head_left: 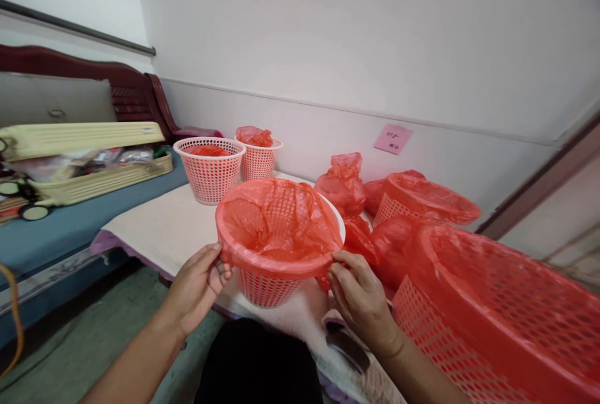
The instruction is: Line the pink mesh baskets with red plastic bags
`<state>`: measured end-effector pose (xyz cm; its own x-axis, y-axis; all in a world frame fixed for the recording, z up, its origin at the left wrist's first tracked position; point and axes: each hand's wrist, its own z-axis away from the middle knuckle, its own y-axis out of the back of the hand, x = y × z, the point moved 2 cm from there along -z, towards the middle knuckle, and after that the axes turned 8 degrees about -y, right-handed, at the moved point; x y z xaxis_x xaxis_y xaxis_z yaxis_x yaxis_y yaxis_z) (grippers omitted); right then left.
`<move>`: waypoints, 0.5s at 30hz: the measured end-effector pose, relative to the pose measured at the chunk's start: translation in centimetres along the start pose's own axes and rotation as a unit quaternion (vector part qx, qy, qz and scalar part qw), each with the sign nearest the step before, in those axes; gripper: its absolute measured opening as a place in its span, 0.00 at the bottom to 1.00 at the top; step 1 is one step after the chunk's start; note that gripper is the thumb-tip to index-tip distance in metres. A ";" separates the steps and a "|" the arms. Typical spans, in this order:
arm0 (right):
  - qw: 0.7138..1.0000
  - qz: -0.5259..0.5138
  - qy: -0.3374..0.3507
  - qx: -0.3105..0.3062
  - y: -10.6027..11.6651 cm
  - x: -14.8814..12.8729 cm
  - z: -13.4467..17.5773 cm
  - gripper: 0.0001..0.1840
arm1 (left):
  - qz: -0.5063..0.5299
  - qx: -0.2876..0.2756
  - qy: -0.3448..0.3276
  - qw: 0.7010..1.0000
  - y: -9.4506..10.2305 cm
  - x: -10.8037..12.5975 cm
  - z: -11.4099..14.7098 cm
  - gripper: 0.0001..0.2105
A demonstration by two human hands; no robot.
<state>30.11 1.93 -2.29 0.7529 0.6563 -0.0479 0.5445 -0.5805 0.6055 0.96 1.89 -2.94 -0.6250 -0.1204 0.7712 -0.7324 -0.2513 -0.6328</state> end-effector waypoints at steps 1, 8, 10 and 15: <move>1.000 0.006 0.002 0.001 0.0 0.1 0.0 0.11 | 0.001 0.003 -0.004 1.000 0.1 -0.2 -0.1 0.08; 0.999 0.033 -0.008 0.005 0.0 0.6 0.0 0.11 | 0.004 0.028 -0.008 1.000 0.4 -0.6 -0.6 0.08; 0.999 0.030 -0.018 -0.003 0.0 0.7 0.2 0.12 | -0.001 0.051 -0.002 0.999 0.8 -0.6 -0.7 0.09; 0.998 0.001 -0.055 -0.013 0.2 0.7 0.8 0.12 | -0.020 0.101 -0.029 0.994 1.8 0.7 0.2 0.08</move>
<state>31.04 1.88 -2.77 0.7906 0.5977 -0.1332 0.5350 -0.5682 0.6253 -0.74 1.19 -3.57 -0.5757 -0.1611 0.8016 -0.6833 -0.4437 -0.5799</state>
